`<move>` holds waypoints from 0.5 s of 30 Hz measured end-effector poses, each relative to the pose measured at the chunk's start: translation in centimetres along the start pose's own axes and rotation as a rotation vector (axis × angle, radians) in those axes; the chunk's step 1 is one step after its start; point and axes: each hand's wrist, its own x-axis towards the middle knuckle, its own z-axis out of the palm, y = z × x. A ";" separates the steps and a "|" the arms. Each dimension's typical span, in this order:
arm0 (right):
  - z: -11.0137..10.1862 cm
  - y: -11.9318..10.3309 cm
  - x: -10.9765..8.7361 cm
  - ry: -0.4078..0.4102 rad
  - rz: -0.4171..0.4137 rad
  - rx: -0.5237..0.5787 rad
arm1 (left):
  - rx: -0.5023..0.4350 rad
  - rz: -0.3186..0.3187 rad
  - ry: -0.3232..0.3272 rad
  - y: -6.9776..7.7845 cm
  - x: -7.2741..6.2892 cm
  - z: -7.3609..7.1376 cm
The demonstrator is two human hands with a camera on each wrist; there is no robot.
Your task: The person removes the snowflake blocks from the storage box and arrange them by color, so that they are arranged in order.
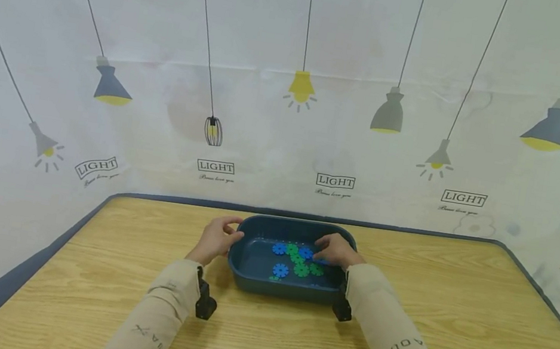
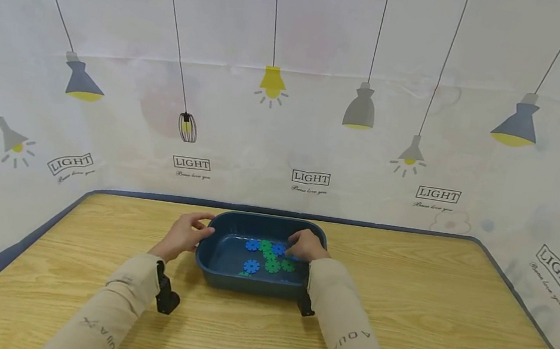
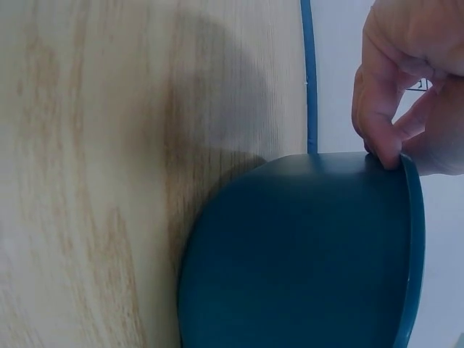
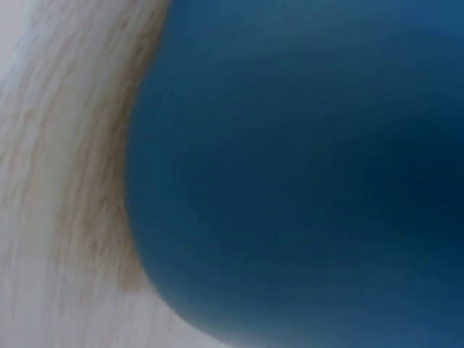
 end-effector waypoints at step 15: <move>0.2 0.1 0.5 -0.023 0.039 -0.026 | 0.037 0.019 0.003 0.1 0.2 -0.1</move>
